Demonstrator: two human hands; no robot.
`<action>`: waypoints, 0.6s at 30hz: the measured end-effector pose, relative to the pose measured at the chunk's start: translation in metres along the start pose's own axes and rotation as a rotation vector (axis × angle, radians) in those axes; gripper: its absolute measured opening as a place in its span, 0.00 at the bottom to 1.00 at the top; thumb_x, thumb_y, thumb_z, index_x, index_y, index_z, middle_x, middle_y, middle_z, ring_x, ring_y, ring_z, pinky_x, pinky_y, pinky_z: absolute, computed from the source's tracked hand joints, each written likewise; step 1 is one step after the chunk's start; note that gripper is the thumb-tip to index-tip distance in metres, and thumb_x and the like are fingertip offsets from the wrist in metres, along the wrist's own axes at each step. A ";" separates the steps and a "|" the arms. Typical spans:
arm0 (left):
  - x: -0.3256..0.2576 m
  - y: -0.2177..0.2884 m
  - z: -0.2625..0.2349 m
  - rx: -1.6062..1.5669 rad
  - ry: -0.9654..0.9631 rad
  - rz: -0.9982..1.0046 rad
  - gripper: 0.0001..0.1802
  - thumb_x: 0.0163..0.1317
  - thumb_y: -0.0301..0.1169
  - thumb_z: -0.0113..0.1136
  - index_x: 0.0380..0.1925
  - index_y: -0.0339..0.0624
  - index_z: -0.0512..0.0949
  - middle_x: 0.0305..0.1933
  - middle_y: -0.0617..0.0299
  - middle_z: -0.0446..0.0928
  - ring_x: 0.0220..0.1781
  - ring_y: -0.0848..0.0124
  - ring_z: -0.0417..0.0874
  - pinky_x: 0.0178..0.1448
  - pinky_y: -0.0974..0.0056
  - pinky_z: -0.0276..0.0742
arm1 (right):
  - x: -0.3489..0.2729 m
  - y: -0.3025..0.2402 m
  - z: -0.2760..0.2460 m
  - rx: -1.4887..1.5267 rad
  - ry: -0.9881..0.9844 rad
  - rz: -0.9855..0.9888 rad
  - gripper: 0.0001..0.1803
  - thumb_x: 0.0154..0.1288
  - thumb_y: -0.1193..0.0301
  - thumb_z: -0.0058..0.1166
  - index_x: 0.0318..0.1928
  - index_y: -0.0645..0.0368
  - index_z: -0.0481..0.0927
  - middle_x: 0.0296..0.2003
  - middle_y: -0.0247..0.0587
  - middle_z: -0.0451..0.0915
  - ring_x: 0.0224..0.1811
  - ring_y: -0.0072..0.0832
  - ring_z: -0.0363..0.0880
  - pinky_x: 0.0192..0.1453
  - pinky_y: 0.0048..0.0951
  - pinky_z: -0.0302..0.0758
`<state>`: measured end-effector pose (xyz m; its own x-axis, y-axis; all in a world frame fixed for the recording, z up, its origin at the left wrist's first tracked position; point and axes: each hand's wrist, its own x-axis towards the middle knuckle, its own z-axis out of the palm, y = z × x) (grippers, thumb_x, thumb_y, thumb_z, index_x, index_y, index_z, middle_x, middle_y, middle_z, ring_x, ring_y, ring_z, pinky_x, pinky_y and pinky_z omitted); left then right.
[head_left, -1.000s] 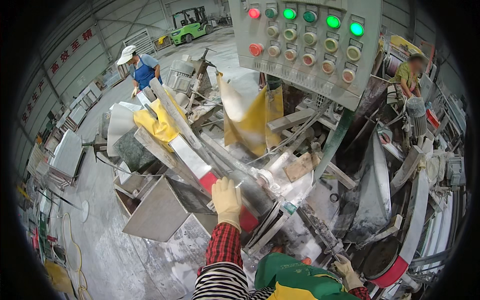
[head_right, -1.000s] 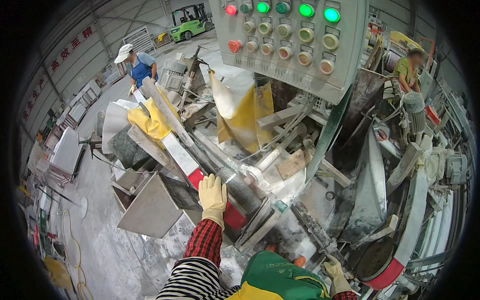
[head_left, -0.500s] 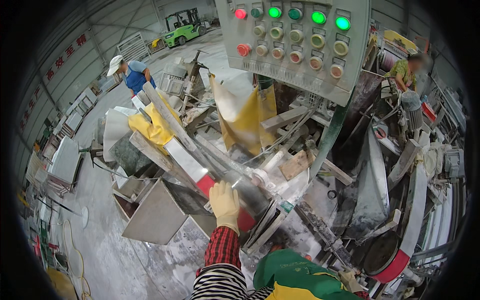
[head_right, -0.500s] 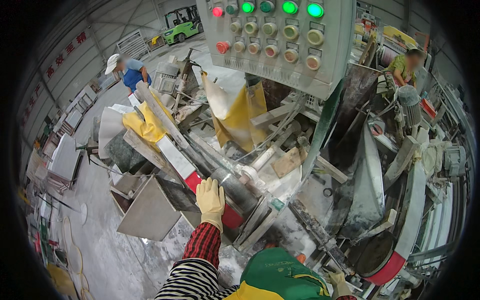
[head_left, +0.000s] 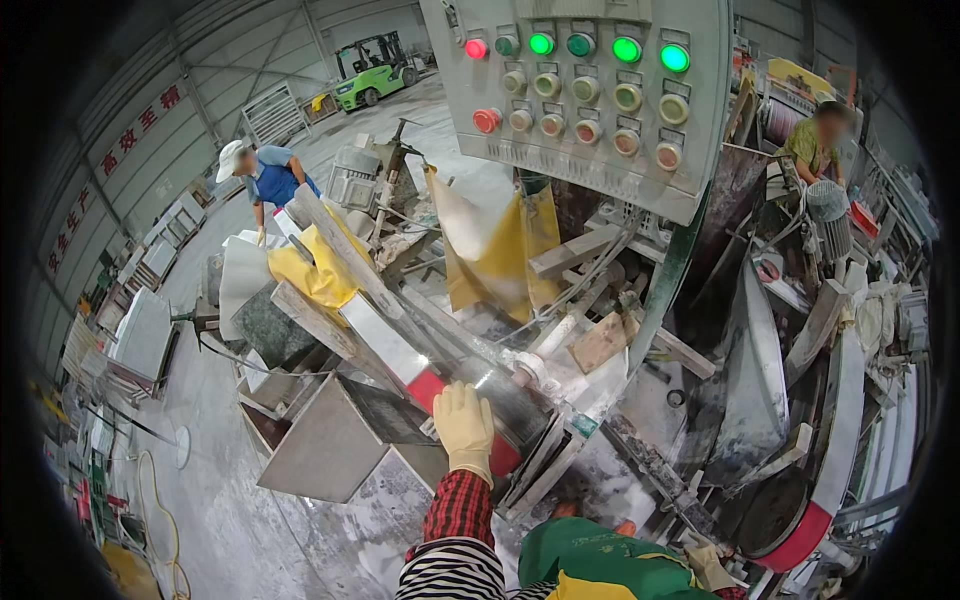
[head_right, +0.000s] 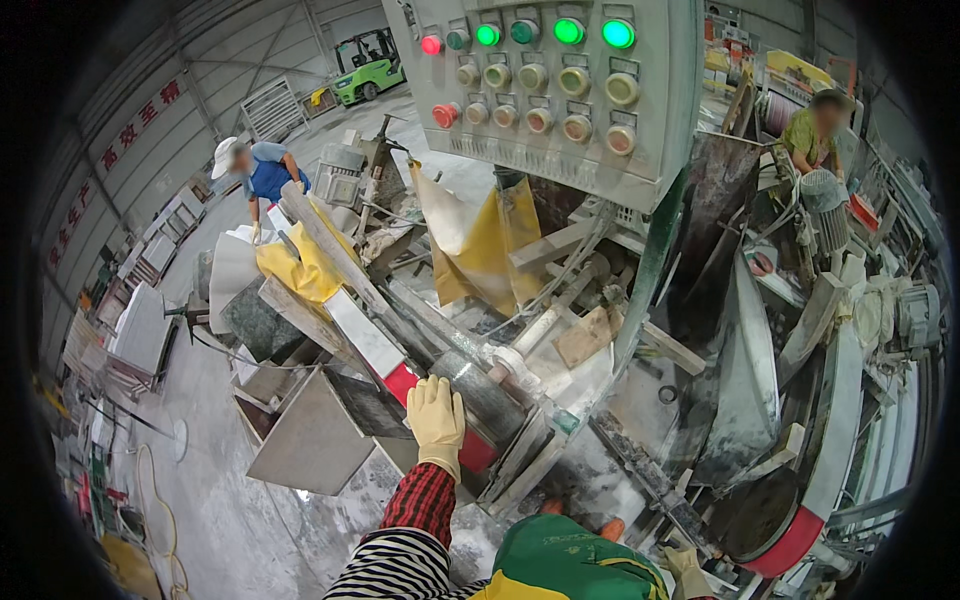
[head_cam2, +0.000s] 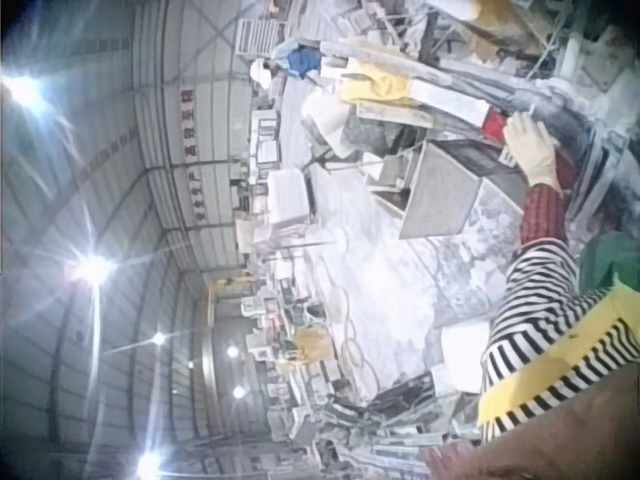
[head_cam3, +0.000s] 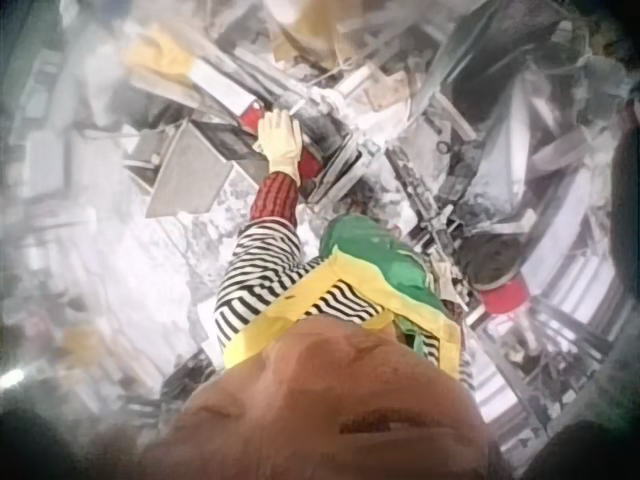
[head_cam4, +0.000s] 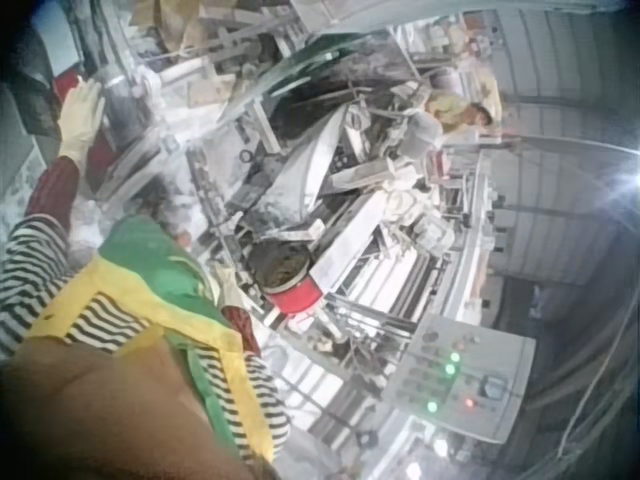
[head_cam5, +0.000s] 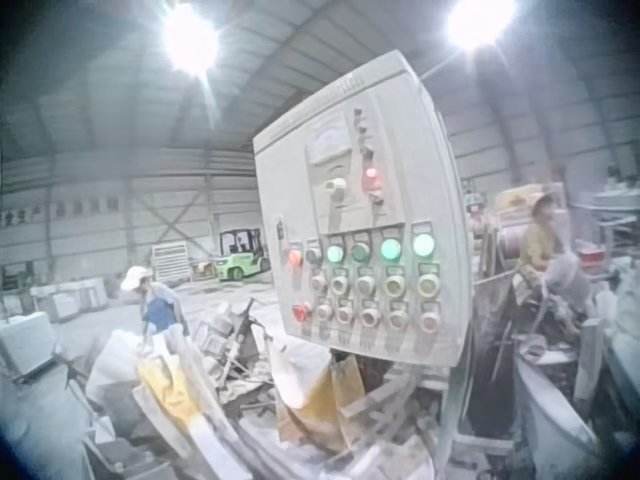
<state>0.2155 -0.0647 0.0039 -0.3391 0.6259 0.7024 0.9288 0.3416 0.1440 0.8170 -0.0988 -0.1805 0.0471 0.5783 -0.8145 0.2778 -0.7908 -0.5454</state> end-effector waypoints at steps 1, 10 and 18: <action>0.000 0.001 -0.001 -0.002 -0.008 -0.004 0.13 0.53 0.32 0.59 0.36 0.36 0.76 0.42 0.50 0.76 0.47 0.52 0.73 0.54 0.51 0.67 | -0.001 -0.002 0.002 0.010 -0.006 0.056 0.34 0.64 0.77 0.53 0.71 0.62 0.61 0.35 0.54 0.82 0.25 0.34 0.80 0.28 0.34 0.80; -0.002 0.011 -0.003 0.002 -0.045 -0.014 0.12 0.53 0.32 0.58 0.35 0.37 0.76 0.42 0.50 0.76 0.48 0.52 0.74 0.55 0.50 0.67 | 0.004 0.010 0.005 0.017 -0.029 0.046 0.32 0.66 0.73 0.54 0.69 0.62 0.62 0.37 0.57 0.82 0.26 0.37 0.81 0.28 0.36 0.81; -0.013 0.012 -0.004 0.017 -0.159 -0.067 0.19 0.57 0.35 0.58 0.44 0.34 0.77 0.52 0.46 0.77 0.56 0.50 0.73 0.64 0.48 0.64 | 0.016 0.013 -0.001 -0.021 -0.141 0.086 0.32 0.64 0.79 0.52 0.69 0.62 0.63 0.38 0.57 0.82 0.25 0.37 0.81 0.27 0.36 0.80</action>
<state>0.2315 -0.0709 -0.0008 -0.4211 0.7038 0.5721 0.9009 0.3976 0.1740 0.8226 -0.0994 -0.2002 -0.0637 0.4736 -0.8784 0.2981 -0.8310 -0.4696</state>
